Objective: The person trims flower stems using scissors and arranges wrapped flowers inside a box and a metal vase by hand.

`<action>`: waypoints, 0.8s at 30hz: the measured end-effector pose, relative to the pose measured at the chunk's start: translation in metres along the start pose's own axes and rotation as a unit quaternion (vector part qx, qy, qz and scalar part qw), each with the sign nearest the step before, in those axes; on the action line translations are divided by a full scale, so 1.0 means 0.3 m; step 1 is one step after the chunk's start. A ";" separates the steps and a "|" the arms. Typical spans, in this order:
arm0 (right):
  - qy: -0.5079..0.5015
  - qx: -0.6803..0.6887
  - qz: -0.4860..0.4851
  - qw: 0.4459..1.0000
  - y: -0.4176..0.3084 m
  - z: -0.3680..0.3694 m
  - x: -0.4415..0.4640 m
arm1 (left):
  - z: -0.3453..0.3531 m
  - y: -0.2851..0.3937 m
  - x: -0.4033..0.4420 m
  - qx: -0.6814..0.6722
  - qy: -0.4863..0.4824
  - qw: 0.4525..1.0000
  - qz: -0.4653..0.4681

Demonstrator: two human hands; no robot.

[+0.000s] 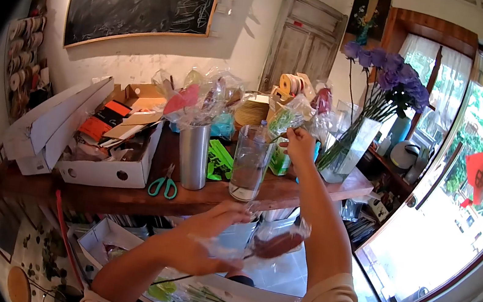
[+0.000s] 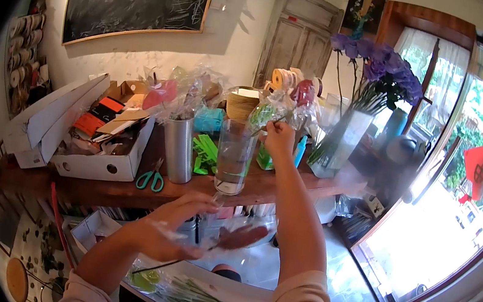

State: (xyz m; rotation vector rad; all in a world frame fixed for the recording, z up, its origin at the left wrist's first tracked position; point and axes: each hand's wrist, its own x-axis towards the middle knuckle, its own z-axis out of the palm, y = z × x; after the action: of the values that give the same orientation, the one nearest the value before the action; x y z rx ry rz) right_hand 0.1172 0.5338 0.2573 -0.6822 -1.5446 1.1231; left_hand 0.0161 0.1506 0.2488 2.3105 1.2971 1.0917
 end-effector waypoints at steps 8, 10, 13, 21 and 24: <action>-0.035 -0.062 0.030 0.997 0.074 -0.029 -0.062 | -0.027 0.075 -0.191 -0.006 0.026 1.000 0.014; -0.050 -0.061 0.038 0.996 0.067 -0.051 -0.091 | -0.031 0.090 -0.221 -0.009 0.029 1.000 0.006; -0.074 -0.056 0.040 0.995 0.084 -0.079 -0.115 | -0.019 0.084 -0.272 -0.030 0.031 0.999 -0.007; -0.257 -0.089 0.009 0.962 -0.069 -0.004 -0.527 | 0.025 0.045 -0.351 -0.126 0.057 0.989 -0.050; -0.442 0.024 0.060 0.895 -0.201 0.044 -0.821 | 0.064 0.024 -0.366 -0.132 0.066 0.988 -0.045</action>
State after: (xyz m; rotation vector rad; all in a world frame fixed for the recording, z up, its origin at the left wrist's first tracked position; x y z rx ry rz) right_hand 0.1810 0.2925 0.2100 -0.2108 -2.2321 1.6905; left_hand 0.0002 0.0588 0.1872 1.9995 1.2055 1.3169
